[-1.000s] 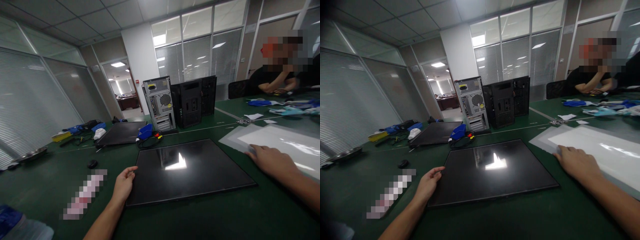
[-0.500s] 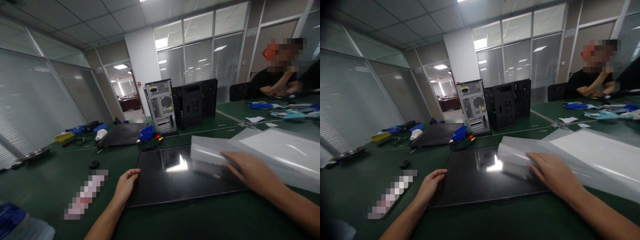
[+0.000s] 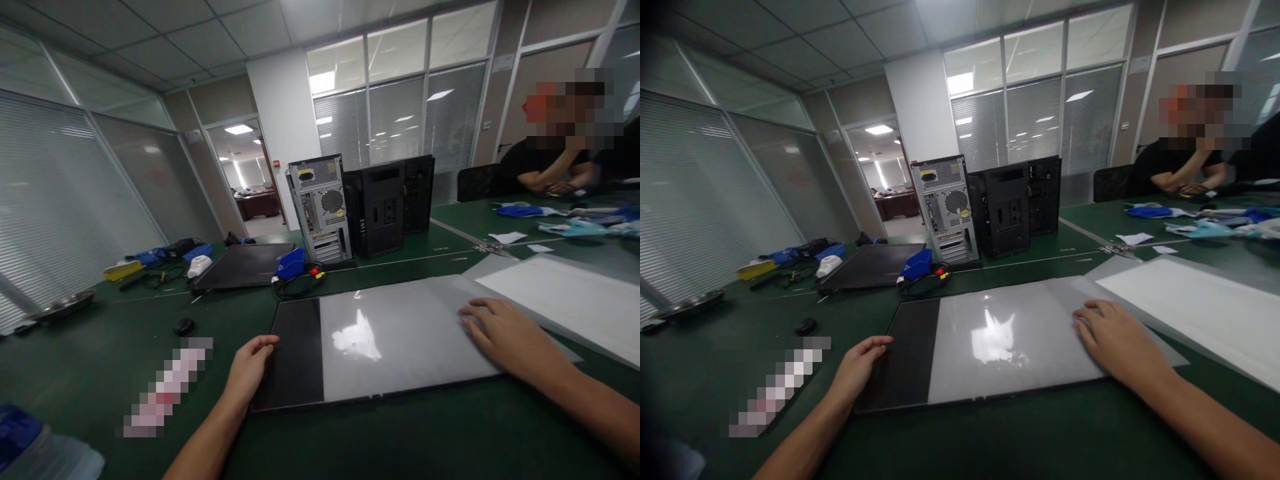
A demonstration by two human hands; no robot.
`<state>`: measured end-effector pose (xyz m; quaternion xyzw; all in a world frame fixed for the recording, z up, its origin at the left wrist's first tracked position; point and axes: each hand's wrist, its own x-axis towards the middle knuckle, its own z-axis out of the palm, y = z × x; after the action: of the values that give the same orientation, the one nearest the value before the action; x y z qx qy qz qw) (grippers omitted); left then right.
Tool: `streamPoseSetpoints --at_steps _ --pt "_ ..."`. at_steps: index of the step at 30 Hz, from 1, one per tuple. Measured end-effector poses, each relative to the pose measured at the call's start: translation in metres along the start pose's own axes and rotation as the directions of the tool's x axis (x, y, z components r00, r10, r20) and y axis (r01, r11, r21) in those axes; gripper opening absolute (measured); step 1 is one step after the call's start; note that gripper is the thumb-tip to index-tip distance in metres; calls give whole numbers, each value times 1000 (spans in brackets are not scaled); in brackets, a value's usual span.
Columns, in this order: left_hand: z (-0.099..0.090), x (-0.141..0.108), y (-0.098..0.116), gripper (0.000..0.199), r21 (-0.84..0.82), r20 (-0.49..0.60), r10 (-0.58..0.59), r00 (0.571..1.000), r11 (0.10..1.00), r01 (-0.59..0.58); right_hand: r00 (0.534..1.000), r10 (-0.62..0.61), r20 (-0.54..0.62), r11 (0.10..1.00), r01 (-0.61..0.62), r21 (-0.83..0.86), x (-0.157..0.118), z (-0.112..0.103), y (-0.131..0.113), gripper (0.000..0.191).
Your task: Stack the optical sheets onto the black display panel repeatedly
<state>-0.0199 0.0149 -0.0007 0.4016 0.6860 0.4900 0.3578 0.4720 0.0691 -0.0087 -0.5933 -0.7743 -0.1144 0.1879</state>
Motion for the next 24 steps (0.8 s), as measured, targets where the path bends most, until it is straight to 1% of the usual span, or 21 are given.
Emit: streamPoseSetpoints --at_steps 2,4,6,9,11,12,15,17,20,24 --pt "0 -1 1 26 4 -2 -1 1000 1000 1 998 25 55 1000 -25 12 -1 3 0 50" --pt "0 -2 2 26 8 -4 3 1000 1000 -3 995 9 101 997 -16 73 -3 3 -9 52" --pt "0 -3 4 27 12 -11 13 1000 1000 -13 995 -41 94 989 28 145 -5 0 -21 54" --pt "1 -4 7 30 24 -27 37 999 999 -37 987 -156 35 972 147 185 -5 -10 -34 55" --pt "1 -4 7 31 32 -33 56 998 998 -55 980 -196 18 967 190 167 -4 -16 -36 52" --pt "1 -3 7 32 34 -33 64 997 997 -62 980 -195 29 969 189 157 -4 -17 -35 51" --pt "1 -2 4 33 36 -24 82 996 996 -81 981 -158 114 978 139 158 -5 -18 -32 49" --pt "1 -2 3 34 33 -11 94 996 995 -93 973 -171 158 971 139 193 -7 -18 -33 49" --pt "1 -3 3 34 37 3 111 994 993 -111 956 -242 164 943 192 272 -11 -20 -39 49" --pt "2 -5 6 33 62 -12 131 991 990 -130 918 -341 200 905 264 333 -12 -21 -45 47"
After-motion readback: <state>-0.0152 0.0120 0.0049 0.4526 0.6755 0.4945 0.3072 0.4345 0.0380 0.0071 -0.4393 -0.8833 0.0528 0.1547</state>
